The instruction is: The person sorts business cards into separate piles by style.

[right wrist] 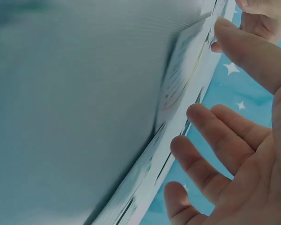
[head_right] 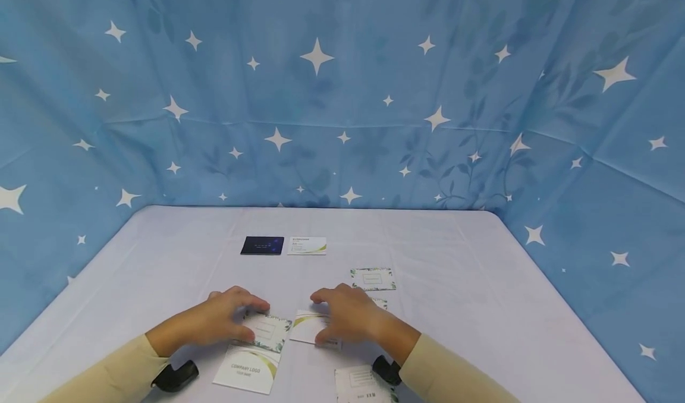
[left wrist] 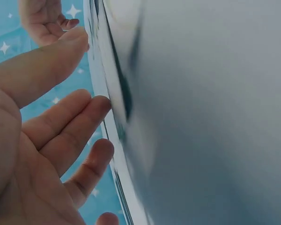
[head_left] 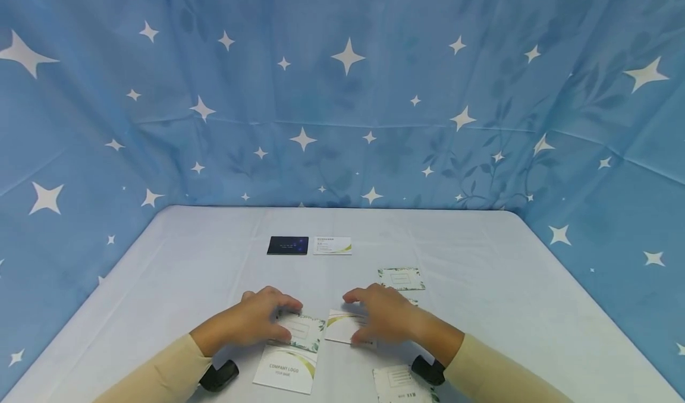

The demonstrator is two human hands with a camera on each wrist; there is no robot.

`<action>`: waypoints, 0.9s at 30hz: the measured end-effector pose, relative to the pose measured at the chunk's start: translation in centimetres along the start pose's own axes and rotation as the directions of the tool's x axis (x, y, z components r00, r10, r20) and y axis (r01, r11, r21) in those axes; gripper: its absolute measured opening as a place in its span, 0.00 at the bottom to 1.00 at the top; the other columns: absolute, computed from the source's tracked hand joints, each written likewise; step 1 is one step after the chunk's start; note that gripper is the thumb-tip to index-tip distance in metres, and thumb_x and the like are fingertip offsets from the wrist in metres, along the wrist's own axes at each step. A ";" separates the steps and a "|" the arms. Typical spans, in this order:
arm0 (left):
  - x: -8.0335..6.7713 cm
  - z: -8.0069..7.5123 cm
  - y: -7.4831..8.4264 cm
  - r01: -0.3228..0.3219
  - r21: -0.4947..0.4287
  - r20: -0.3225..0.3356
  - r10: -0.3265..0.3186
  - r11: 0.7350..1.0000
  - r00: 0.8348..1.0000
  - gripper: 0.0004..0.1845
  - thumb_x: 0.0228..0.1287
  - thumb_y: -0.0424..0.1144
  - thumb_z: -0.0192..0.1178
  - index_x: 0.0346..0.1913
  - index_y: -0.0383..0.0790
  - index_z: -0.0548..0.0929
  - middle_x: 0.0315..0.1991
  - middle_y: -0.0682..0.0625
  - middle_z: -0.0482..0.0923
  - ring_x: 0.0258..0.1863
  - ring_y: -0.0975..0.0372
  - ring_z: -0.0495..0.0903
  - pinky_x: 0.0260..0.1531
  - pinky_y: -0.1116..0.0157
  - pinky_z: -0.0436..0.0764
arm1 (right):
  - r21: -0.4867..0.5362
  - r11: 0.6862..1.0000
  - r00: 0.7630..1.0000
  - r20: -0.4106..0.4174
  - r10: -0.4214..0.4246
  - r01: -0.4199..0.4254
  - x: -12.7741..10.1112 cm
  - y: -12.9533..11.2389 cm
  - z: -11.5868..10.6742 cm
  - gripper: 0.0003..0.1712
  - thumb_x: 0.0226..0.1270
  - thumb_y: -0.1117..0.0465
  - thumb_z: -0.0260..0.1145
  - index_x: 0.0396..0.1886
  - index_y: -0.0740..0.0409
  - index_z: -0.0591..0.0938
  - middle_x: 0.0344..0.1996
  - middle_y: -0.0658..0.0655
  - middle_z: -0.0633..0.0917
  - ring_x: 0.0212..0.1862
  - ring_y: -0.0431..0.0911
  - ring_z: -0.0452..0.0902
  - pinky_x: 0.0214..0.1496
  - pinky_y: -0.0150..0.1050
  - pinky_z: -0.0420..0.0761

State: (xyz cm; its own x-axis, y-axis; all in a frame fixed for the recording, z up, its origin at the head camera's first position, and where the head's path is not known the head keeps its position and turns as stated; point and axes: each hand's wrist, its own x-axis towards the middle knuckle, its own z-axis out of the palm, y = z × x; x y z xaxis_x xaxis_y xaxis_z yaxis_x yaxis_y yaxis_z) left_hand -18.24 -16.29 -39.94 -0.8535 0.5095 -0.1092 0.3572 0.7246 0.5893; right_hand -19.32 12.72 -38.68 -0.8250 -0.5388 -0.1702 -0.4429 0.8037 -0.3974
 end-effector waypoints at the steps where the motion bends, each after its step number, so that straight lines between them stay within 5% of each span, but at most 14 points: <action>1: 0.1 0.2 0.2 -0.013 0.006 0.002 0.013 1.000 1.000 0.27 0.53 0.47 0.76 0.57 0.47 0.84 0.52 0.56 0.78 0.56 0.56 0.71 0.48 0.49 0.60 | -0.009 1.000 1.000 -0.010 -0.003 0.003 -0.4 0.2 -0.1 0.42 0.48 0.44 0.81 0.65 0.47 0.78 0.56 0.47 0.81 0.58 0.48 0.73 0.61 0.53 0.68; 14: 3.8 2.8 4.3 -0.068 0.104 0.049 0.063 0.992 0.997 0.32 0.49 0.51 0.78 0.59 0.49 0.84 0.50 0.60 0.78 0.53 0.62 0.68 0.47 0.53 0.58 | -0.061 0.997 0.997 -0.059 -0.059 0.055 -2.5 1.7 0.4 0.40 0.48 0.43 0.81 0.61 0.51 0.81 0.55 0.50 0.83 0.59 0.53 0.73 0.59 0.57 0.67; 27: 4.0 3.6 5.7 -0.108 0.227 0.010 0.109 0.968 0.994 0.27 0.52 0.47 0.77 0.56 0.47 0.85 0.47 0.63 0.81 0.51 0.63 0.69 0.46 0.52 0.57 | -0.059 0.994 0.993 -0.072 -0.094 0.089 -2.4 2.1 0.4 0.36 0.52 0.44 0.79 0.59 0.52 0.82 0.53 0.47 0.83 0.55 0.49 0.73 0.55 0.55 0.69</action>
State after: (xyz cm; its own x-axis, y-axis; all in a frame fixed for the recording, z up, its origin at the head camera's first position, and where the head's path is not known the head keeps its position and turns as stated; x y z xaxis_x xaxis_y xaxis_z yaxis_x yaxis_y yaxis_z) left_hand -18.27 -8.41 -39.92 -0.8059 0.5898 -0.0524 0.5239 0.7515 0.4009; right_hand -18.08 15.58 -39.49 -0.8030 -0.5922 -0.0673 -0.5348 0.7657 -0.3573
